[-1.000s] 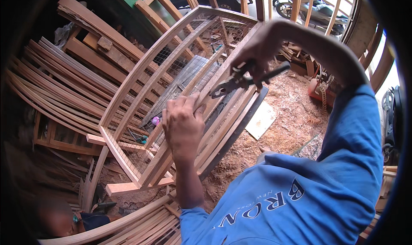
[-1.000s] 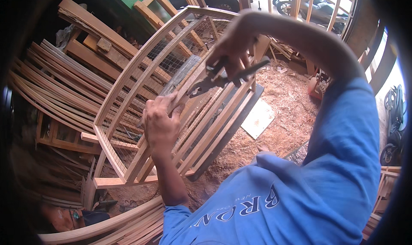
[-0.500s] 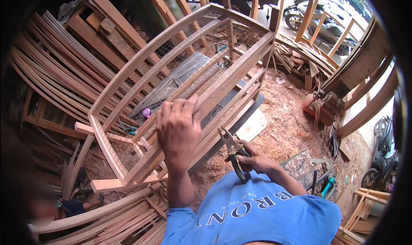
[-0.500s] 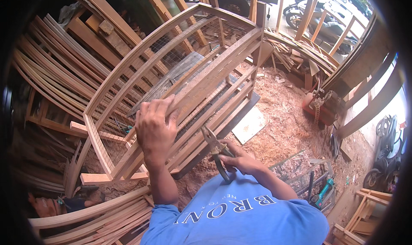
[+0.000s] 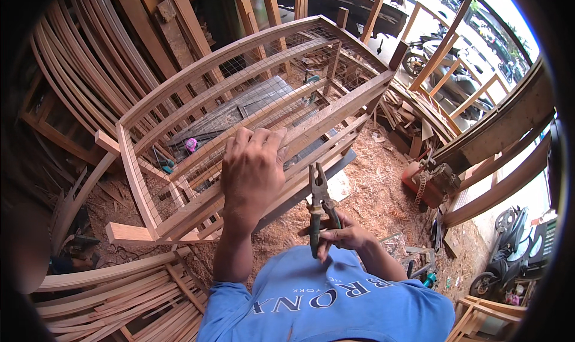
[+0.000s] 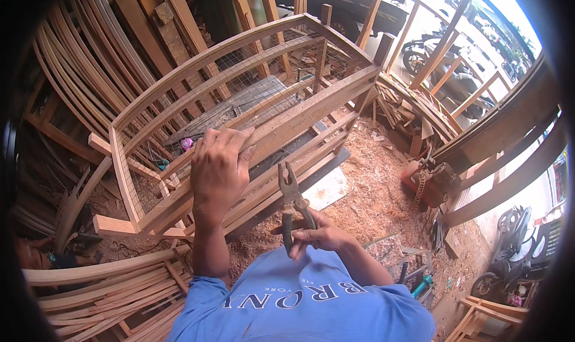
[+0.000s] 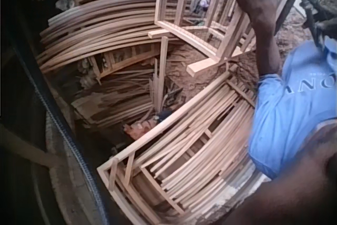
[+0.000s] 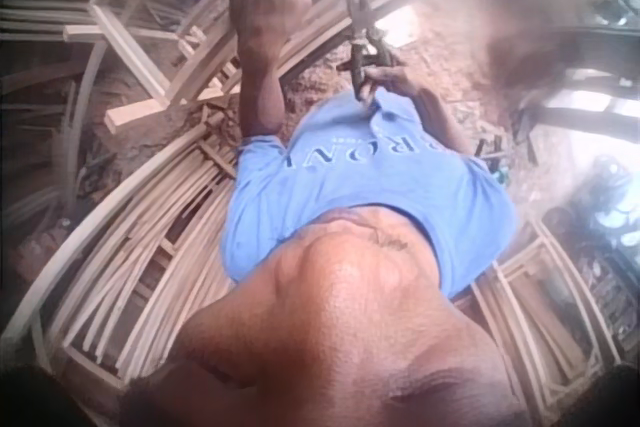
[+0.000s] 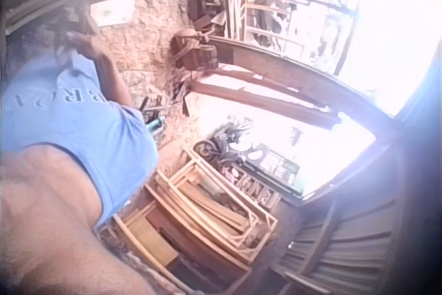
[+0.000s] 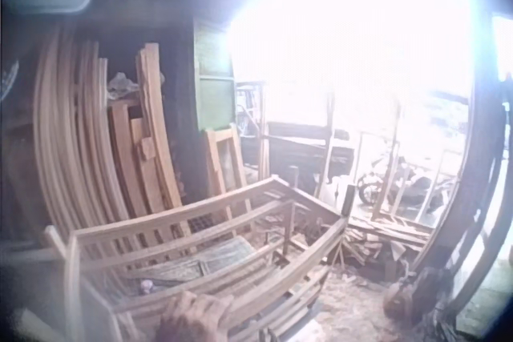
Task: The person uses pliers to remove staples from a wooden frame with wire mesh, then positions and secures a wooden slat using a nail gun. The task involves adjusting the frame and fastening components together.
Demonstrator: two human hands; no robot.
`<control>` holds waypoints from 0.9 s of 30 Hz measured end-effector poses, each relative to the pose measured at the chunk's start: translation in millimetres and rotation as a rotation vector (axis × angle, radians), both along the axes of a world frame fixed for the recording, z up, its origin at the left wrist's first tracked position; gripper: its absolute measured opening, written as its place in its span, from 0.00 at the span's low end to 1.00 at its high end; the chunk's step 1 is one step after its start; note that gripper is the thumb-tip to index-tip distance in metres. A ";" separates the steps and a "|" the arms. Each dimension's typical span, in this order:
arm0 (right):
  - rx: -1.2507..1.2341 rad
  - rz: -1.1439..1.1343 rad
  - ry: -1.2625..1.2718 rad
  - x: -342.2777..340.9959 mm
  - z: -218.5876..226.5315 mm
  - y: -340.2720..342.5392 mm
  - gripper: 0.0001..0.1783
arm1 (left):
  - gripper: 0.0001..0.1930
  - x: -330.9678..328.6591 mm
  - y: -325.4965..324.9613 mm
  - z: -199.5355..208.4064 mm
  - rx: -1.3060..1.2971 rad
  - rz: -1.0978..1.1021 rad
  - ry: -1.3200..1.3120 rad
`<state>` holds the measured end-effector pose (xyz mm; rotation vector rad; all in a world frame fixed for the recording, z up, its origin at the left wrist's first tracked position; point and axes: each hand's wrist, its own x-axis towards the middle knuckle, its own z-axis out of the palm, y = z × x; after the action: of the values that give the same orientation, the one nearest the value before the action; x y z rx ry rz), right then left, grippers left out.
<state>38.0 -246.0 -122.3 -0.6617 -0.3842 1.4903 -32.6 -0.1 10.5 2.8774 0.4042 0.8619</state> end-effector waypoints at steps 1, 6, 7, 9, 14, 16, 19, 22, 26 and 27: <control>0.035 -0.055 -0.029 1.7 2.9 6.6 0.38 | 0.15 0.0 -0.5 0.3 -0.004 0.014 0.014; 0.159 -0.210 -0.138 4.8 4.4 38.9 0.39 | 0.15 0.8 -0.6 -0.5 -0.009 0.014 -0.002; 0.146 -0.217 -0.143 5.1 4.4 42.8 0.39 | 0.15 1.0 -0.5 -0.5 -0.006 0.018 0.006; 0.150 -0.235 -0.170 5.7 4.8 49.1 0.36 | 0.15 0.8 -0.8 -1.0 -0.003 0.022 0.012; 0.179 -0.276 -0.278 8.4 8.1 56.7 0.27 | 0.16 0.4 -1.3 -1.0 0.003 0.028 0.026; 0.166 -0.291 -0.318 11.2 8.5 56.7 0.25 | 0.16 0.3 -1.9 -0.6 0.009 0.031 0.031; 0.131 -0.288 -0.327 16.9 6.1 55.0 0.23 | 0.15 0.6 -2.5 -0.5 0.019 0.034 0.030; 0.071 -0.315 -0.408 21.1 0.1 56.0 0.23 | 0.16 1.3 -2.8 -0.5 0.018 0.042 0.023; 0.057 -0.358 -0.394 22.3 -8.1 58.0 0.32 | 0.16 2.1 -3.3 -0.3 0.010 0.047 0.024; 0.072 -0.353 -0.358 22.4 -9.1 57.7 0.33 | 0.16 2.2 -3.6 -0.4 0.005 0.043 0.017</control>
<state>60.4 -188.3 -131.4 -0.8914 -0.5599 1.0182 -30.5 -3.7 10.1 2.8922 0.4685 0.8467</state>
